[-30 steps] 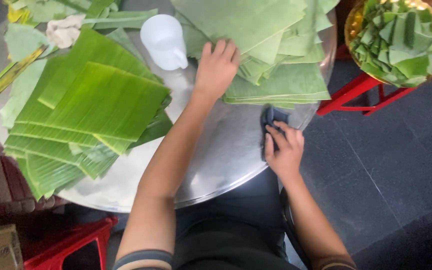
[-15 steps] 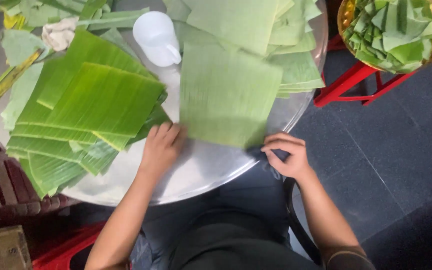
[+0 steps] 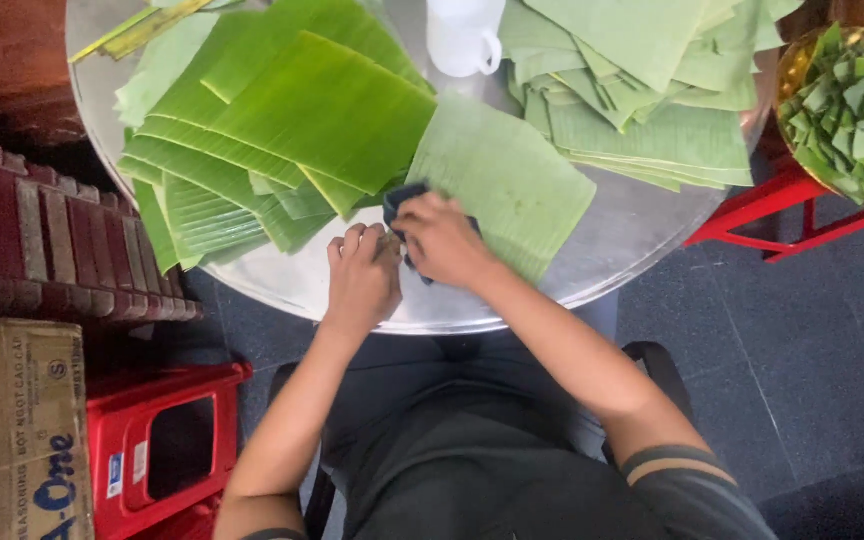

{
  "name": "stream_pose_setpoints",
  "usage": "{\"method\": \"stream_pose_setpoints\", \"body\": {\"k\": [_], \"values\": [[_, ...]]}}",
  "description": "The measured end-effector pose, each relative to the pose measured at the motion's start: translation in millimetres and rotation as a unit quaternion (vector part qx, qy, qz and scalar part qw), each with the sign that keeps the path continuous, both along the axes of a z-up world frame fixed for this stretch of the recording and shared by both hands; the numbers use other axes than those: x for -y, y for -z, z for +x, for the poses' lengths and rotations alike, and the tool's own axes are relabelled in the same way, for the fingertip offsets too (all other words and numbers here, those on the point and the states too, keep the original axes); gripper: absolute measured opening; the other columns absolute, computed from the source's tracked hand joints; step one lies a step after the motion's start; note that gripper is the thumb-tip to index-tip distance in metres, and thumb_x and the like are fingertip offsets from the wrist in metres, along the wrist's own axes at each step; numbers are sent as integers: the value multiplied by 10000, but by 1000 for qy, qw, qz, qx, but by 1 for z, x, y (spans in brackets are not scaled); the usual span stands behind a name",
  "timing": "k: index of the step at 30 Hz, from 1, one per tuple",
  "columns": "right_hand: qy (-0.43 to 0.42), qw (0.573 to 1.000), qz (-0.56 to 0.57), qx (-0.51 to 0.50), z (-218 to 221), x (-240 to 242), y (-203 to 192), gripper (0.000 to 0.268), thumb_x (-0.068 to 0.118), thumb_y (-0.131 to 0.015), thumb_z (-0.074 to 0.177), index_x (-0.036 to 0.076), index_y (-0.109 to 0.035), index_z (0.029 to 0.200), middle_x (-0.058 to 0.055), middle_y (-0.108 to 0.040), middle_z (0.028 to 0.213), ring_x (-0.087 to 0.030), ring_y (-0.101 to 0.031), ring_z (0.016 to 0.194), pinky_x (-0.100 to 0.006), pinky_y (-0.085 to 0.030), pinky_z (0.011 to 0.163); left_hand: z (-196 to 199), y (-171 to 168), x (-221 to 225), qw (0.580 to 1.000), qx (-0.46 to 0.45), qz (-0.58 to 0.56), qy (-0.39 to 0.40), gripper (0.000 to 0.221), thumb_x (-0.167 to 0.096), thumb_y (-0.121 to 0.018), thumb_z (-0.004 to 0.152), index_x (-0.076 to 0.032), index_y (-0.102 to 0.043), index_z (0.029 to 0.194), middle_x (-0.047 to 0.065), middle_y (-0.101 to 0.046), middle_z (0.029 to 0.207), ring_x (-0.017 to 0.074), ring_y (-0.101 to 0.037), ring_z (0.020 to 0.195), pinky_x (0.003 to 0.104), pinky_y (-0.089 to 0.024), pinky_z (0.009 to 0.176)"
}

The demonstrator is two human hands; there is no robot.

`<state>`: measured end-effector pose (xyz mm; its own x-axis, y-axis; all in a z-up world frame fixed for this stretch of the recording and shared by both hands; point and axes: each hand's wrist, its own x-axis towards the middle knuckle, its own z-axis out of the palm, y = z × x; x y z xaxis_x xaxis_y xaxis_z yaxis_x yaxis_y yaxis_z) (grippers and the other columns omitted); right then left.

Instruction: Wiping banana leaves with a cloth and stacking them on a metal table for food preparation.

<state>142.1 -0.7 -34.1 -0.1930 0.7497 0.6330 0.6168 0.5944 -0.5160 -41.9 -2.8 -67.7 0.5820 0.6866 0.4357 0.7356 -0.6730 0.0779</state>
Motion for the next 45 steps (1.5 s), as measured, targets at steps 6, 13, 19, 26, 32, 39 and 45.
{"method": "stream_pose_setpoints", "body": {"k": [6, 13, 19, 26, 32, 39, 45], "values": [[-23, 984, -35, 173, -3, -3, 25, 244, -3, -655, 879, 63, -761, 1088, -58, -692, 1203, -261, -558, 1118, -361, -353, 814, 2, -3, 15, 996, 25, -45, -78, 323, -144, -719, 850, -91, -747, 1168, 118, -491, 1239, 372, -424, 1213, 533, -307, 941], [11, 989, -36, 141, 67, 80, 21, 293, 52, -618, 886, 125, -761, 1131, -46, -688, 1229, -301, -601, 1087, -409, -428, 801, 14, -3, 14, 990, 27, -56, -124, 309, -256, -681, 899, -75, -763, 1135, 115, -475, 1191, 355, -395, 1229, 540, -271, 942], [18, 989, -141, -25, 122, 148, -14, 283, -20, -647, 823, 113, -817, 1006, -67, -766, 1005, -295, -704, 854, -392, -546, 759, 52, 3, 26, 978, 44, -22, -203, 798, -705, -571, 885, 37, -712, 1142, 197, -541, 1233, 375, -476, 1192, 543, -359, 893], [-28, 902, -263, -342, 93, 90, -86, 325, 194, -588, 913, 9, -772, 1107, -186, -736, 1107, -280, -715, 1065, -408, -530, 1000, 51, -52, 11, 966, -29, -209, -152, 765, -472, -794, 728, -36, -658, 1341, 199, -404, 1558, 386, -322, 1389, 582, -273, 1012], [67, 990, -121, 36, 33, 11, -53, 333, 176, -718, 972, 57, -705, 1284, -269, -590, 1368, -497, -542, 1293, -601, -391, 1076, 37, -35, -2, 981, -29, -152, -117, 603, -349, -847, 687, -105, -723, 1224, 91, -526, 1453, 301, -385, 1338, 570, -297, 997], [55, 979, -70, 184, 40, -26, 32, 267, 260, -656, 967, 173, -757, 1198, -59, -639, 1276, -358, -616, 1044, -503, -508, 790, 29, -15, -5, 976, -78, -175, -101, 681, -488, -810, 749, -151, -673, 1325, 41, -559, 1491, 227, -378, 1390, 549, -268, 1037], [261, 937, -27, 231, 129, -81, 28, 153, 140, -676, 992, 71, -808, 1029, -55, -637, 1037, -253, -573, 852, -336, -562, 581, 29, -31, -7, 976, -92, -172, -94, 833, -713, -700, 795, -81, -658, 1336, 29, -537, 1543, 286, -419, 1325, 586, -323, 976]]}}
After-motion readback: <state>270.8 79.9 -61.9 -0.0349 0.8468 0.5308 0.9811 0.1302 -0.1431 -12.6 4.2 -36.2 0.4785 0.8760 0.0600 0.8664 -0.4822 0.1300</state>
